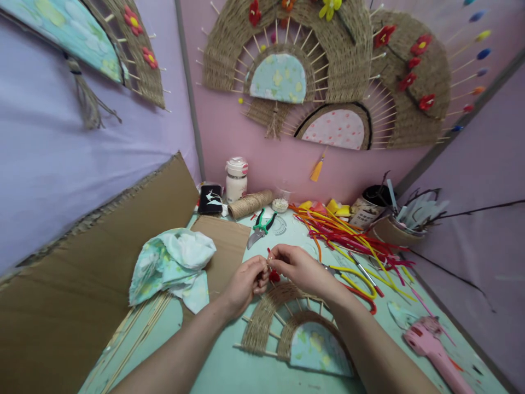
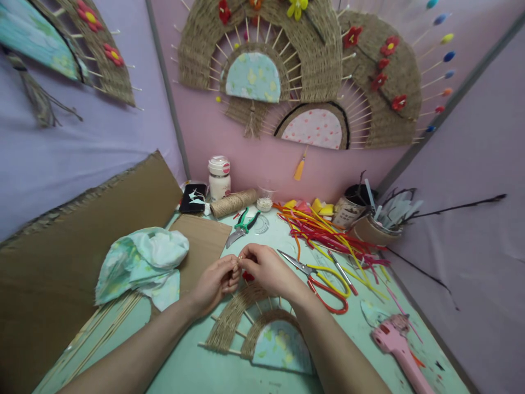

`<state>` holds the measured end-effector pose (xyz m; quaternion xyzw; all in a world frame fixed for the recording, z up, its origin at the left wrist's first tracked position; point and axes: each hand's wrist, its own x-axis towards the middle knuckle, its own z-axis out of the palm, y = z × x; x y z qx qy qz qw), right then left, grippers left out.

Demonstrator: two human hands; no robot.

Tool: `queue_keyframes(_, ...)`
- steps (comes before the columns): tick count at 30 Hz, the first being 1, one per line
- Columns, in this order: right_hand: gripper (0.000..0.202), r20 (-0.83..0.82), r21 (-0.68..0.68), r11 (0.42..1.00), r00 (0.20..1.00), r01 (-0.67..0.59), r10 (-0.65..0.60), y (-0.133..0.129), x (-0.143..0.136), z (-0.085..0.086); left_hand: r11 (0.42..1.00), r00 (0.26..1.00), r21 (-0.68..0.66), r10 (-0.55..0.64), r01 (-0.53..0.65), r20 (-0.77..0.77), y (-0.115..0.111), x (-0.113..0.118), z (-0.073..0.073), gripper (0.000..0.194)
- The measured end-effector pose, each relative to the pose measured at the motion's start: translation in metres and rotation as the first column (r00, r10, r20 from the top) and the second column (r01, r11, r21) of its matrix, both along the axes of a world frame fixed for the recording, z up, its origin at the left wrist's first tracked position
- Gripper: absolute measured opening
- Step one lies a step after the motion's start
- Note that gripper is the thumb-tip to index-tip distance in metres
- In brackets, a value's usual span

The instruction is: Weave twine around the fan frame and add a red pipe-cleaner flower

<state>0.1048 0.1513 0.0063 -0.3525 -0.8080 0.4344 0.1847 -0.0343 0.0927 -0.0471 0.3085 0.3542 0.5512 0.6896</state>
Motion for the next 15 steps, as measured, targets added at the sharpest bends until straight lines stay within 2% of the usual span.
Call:
queue_keyframes(5, 0.016, -0.015, -0.021, 1.0, 1.0, 0.014, -0.015, 0.0, 0.0, 0.0, 0.999, 0.997, 0.035, 0.041, -0.039, -0.065, 0.001, 0.002, -0.006, 0.032)
queue_keyframes(8, 0.018, -0.034, -0.054, 0.998, 0.999, 0.021, -0.023, 0.001, -0.001, -0.002, 0.997, 0.996, 0.047, 0.056, -0.052, -0.067, 0.001, 0.002, -0.005, 0.032)
queue_keyframes(12, 0.025, -0.113, -0.114, 0.99, 0.989, 0.081, -0.094, 0.006, -0.002, -0.005, 0.994, 0.994, 0.044, 0.093, -0.095, 0.054, 0.001, -0.001, 0.002, 0.028)
queue_keyframes(15, 0.03, -0.121, -0.14, 0.977, 0.977, 0.158, -0.175, 0.01, -0.003, -0.005, 0.985, 0.966, 0.0, 0.171, -0.175, 0.194, 0.003, -0.005, 0.004, 0.024)
